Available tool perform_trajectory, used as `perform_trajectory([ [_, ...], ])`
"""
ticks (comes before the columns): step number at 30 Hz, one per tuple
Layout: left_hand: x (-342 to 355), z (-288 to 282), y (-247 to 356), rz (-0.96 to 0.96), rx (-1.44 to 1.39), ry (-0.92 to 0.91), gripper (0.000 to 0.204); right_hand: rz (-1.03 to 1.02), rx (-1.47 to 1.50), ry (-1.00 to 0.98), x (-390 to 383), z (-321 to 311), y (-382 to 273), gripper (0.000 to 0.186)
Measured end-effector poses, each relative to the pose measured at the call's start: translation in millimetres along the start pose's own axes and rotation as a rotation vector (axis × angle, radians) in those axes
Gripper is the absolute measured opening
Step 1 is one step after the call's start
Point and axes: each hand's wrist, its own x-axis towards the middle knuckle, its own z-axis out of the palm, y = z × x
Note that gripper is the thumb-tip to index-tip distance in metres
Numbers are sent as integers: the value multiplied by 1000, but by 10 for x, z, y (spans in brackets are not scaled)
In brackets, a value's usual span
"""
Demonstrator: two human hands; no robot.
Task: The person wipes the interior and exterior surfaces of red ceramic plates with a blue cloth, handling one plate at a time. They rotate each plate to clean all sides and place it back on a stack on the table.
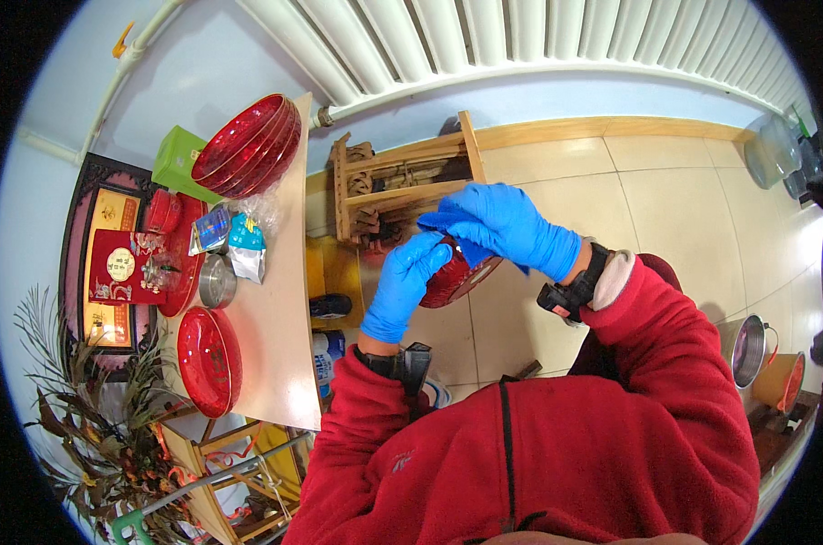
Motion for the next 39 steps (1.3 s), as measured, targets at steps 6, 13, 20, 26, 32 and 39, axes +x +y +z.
perform_trajectory([
  [6, -1, -109, 114, -30, -183, 75, 18, 532, 1049, 151, 109, -234, 157, 41],
  [13, 109, -220, -82, -83, -455, 294, 23, 86, 356, 172, -211, -132, -12, 51],
  [20, 148, 23, 78, 207, 358, 242, 44, 372, 719, 133, -106, -227, -95, 35],
  [26, 122, 182, 280, 173, 507, 162, 80, 569, 881, 236, 64, -221, 3, 28],
  [32, 156, 114, 107, -37, 110, 124, 59, 416, 465, 109, -71, -110, 25, 36],
  [39, 139, 131, 64, -39, 60, 198, 50, -136, -401, 227, -125, -36, -149, 43],
])
